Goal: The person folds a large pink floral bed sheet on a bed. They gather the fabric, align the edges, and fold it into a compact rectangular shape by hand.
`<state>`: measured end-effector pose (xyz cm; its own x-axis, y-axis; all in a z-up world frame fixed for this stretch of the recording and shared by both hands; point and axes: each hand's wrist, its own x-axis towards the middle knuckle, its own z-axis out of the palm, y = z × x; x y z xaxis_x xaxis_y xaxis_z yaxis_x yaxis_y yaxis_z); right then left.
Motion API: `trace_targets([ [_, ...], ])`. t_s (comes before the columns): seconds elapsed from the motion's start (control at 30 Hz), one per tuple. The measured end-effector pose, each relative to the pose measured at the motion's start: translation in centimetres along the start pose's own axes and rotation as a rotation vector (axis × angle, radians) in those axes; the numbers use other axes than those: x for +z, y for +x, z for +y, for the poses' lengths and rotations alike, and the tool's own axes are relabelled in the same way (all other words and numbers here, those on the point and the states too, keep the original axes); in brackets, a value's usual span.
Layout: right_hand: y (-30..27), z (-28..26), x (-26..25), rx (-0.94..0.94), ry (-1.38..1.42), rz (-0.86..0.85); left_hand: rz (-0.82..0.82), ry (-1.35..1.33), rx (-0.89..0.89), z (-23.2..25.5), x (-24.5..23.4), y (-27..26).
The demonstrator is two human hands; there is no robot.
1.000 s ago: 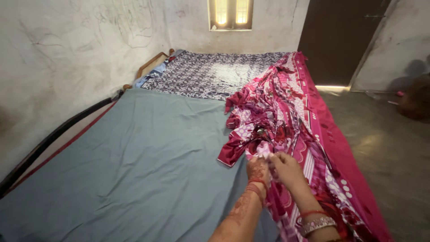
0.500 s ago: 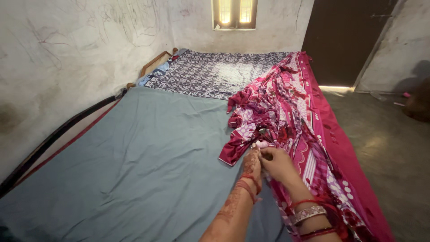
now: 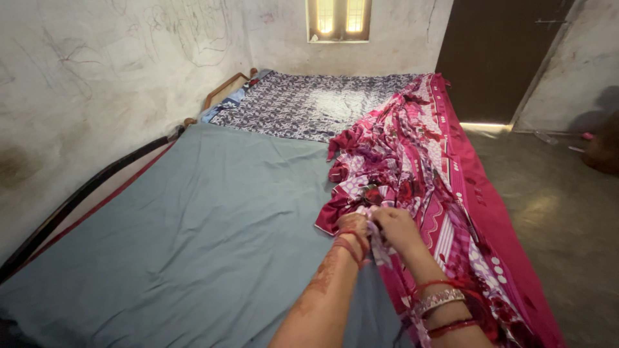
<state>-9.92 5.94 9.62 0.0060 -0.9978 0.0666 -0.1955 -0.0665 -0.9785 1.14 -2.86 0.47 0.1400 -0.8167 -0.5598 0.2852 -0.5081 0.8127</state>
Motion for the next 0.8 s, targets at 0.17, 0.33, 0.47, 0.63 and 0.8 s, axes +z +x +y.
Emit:
trace_targets([
  [0.17,3.0,-0.5,-0.3,0.190,0.037,0.128,-0.070,0.097,0.670,-1.5,3.5,6.1],
  [0.33,3.9,-3.6,-1.3,0.367,0.106,0.175,-0.067,0.220,0.944,-1.0,4.3,8.0],
  [0.47,4.7,-5.5,-2.2,-0.016,-0.473,0.287,0.061,0.648,1.380,0.1,2.4,9.0],
  [0.63,3.1,-8.9,-1.0,-0.314,-0.533,0.116,-0.390,-0.427,0.161,2.7,0.3,3.2],
  [0.8,0.9,-10.8,0.2,-0.230,-0.323,-0.308,-0.282,-0.357,0.171,5.9,-2.6,1.8],
])
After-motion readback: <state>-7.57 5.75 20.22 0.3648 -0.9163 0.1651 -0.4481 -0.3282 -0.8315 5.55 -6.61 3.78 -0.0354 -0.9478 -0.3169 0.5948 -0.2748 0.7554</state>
